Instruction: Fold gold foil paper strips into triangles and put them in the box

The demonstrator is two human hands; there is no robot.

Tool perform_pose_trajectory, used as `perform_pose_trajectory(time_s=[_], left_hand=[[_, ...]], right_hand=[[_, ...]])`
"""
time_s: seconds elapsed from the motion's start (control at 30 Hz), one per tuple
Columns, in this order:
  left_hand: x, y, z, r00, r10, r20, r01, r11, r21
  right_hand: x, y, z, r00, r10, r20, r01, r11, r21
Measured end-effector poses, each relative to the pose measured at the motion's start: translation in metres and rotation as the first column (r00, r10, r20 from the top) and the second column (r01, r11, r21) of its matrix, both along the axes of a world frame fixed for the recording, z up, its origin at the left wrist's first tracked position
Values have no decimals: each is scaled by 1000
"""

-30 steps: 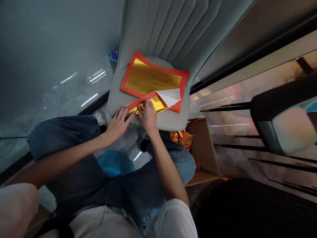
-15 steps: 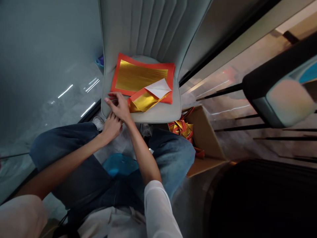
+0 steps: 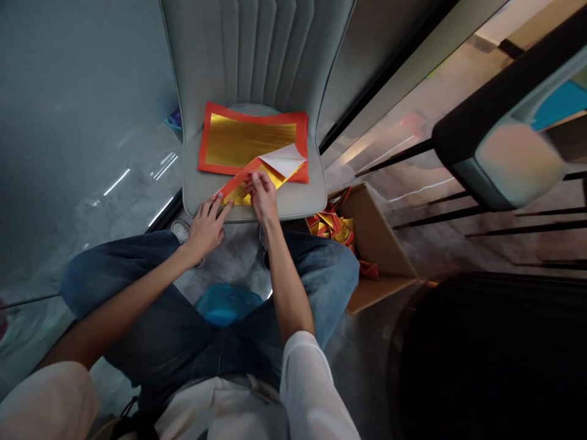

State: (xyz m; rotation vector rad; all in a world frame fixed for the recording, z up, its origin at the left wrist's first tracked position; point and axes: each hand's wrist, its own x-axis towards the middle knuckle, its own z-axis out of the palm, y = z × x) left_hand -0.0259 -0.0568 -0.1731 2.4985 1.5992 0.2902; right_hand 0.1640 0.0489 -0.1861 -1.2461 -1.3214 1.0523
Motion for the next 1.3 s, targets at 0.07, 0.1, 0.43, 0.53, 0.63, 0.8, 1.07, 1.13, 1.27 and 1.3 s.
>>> perform_pose_trajectory(time_s=[0.07,0.1,0.43,0.53,0.63,0.8,1.07,1.13,1.27,1.3], left_hand=[[1,1,2,1000,1,-2,-1,1000,-8],[1,1,3,1000,3,-6,-3,1000,-13],[11,3,15,998,40,-48,-42,999,-29],[12,3,20,995,49,-85,-52,998,-35],[14,3,27,990,58,-125,-67,996,-66],[14,4,34,989,68,-132,-83,990,-113],[14,4,34,990,77,-118,-93,986,-140],[16,3,32,988,74,-132,-91,987,-129],[17,2,27,986,65,-155,-83,990,-112],[17,2,26,987,65,-148,-83,990,-115]], right_hand=[[21,1,5,1000,10,-7,-11,1000,-9],[32,1,7,999,39,31,-38,999,-34],[72,-9,20,841,386,379,-279,910,-308],[70,-6,33,833,481,275,-321,823,-468],[68,-1,47,799,532,282,-303,760,-575],[66,8,54,734,569,371,-298,760,-577],[63,11,43,705,490,512,-172,819,-547],[63,9,42,733,439,519,-108,829,-549],[64,5,44,810,429,399,-128,794,-595],[65,4,44,826,431,364,-146,787,-600]])
